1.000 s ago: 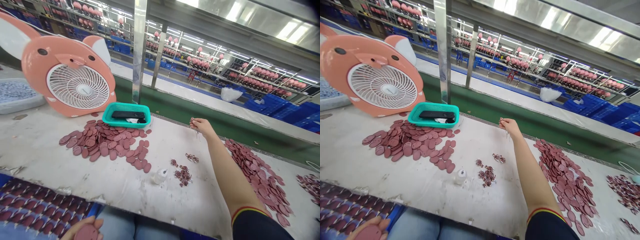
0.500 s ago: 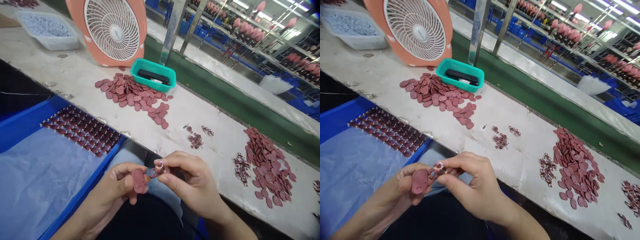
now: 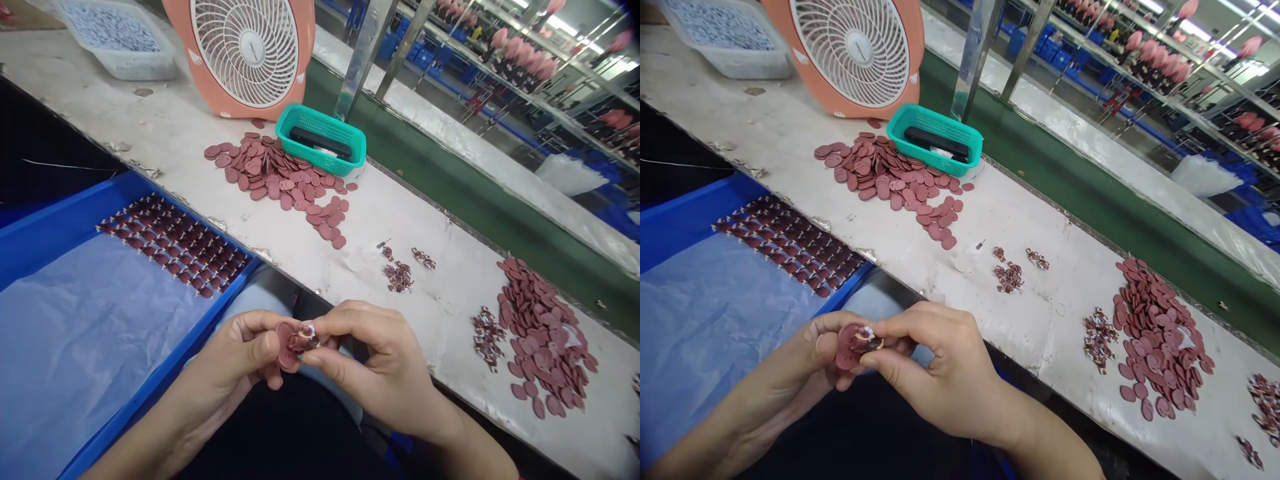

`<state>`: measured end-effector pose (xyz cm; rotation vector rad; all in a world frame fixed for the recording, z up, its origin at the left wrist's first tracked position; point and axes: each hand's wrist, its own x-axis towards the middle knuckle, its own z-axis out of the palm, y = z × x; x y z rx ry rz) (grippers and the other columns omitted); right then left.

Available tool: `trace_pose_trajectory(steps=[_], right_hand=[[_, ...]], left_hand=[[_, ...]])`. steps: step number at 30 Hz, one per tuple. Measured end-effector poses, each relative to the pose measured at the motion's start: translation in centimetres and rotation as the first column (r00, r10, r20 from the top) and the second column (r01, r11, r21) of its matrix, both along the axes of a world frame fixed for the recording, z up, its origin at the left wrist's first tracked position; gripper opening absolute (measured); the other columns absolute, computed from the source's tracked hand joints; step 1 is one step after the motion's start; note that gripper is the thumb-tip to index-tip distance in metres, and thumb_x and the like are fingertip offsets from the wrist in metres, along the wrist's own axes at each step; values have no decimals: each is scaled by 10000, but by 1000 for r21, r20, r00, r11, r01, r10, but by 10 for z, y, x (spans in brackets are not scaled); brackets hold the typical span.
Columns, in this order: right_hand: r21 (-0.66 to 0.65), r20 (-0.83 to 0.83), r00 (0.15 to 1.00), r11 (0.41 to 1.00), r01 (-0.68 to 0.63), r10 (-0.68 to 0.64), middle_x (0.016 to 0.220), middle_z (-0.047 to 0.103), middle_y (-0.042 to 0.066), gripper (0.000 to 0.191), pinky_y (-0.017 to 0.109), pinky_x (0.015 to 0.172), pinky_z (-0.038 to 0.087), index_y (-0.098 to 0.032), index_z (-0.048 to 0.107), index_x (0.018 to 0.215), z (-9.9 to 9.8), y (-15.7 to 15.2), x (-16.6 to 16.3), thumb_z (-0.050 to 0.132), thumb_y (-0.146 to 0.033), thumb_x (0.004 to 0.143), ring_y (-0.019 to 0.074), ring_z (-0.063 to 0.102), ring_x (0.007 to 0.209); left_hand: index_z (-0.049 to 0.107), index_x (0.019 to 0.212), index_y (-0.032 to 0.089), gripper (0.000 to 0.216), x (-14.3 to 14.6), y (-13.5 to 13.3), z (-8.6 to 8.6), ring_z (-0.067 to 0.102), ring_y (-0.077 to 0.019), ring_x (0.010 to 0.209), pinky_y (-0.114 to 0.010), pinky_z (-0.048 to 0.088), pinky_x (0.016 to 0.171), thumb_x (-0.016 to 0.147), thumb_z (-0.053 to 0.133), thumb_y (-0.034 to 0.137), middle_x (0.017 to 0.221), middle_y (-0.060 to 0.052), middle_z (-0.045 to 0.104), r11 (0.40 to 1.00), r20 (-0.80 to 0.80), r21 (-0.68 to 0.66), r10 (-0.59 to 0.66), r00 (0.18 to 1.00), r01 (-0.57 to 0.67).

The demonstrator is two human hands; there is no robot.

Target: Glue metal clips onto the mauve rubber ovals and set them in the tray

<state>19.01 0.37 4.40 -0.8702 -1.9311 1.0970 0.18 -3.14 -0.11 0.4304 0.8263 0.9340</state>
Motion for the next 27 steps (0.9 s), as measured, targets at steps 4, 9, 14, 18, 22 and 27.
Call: trace_pose_trajectory(steps=[4, 9, 14, 18, 22, 27], right_hand=[[43, 21, 1000, 999, -5, 4, 773, 747, 11, 151, 198, 647, 546, -175, 734, 976, 1, 1, 0, 777, -145, 834, 99, 647, 642], [39, 31, 999, 999, -27, 26, 767, 743, 13, 135, 200, 648, 550, -176, 732, 975, 1, 2, 0, 773, -169, 846, 102, 656, 650], [-2, -2, 999, 999, -35, 35, 756, 734, 22, 121, 216, 633, 552, -177, 739, 978, -3, 4, -1, 762, -193, 860, 108, 655, 639], [-9, 15, 998, 999, -53, 54, 758, 736, 24, 118, 224, 629, 549, -185, 740, 981, -3, 5, 0, 756, -189, 864, 114, 656, 641], [-5, 32, 997, 997, -72, 72, 767, 745, 14, 122, 230, 632, 551, -207, 734, 992, -2, 6, 1, 747, -189, 871, 115, 654, 644], [9, 49, 995, 997, -82, 82, 774, 747, 25, 121, 215, 646, 549, -178, 732, 991, -1, 5, 2, 744, -173, 871, 108, 656, 651]], left_hand=[[813, 737, 197, 333, 0, 0, -2, 560, -108, 599, -145, 468, 499, 654, 877, 513, 627, -19, 672, 1000, -1, -13, -4, 1000, 4], [789, 667, 178, 386, 1, 0, -3, 563, -109, 589, -151, 468, 487, 595, 898, 541, 646, -31, 678, 999, 10, -38, 9, 1000, -9], [779, 662, 166, 437, 2, 1, -1, 529, -99, 558, -145, 455, 470, 549, 908, 568, 611, -27, 649, 997, -1, -80, 13, 1000, -13], [761, 640, 158, 464, 2, 2, -2, 502, -96, 541, -141, 432, 444, 533, 908, 585, 598, -27, 627, 995, -14, -101, 6, 1000, -7], [765, 667, 154, 465, 2, 1, -4, 518, -103, 569, -145, 449, 452, 575, 886, 593, 665, -49, 653, 994, -18, -107, -5, 1000, 3], [789, 718, 153, 464, 1, 0, -7, 550, -109, 583, -135, 457, 450, 559, 903, 573, 659, -49, 664, 994, 1, -112, -17, 1000, 17]])
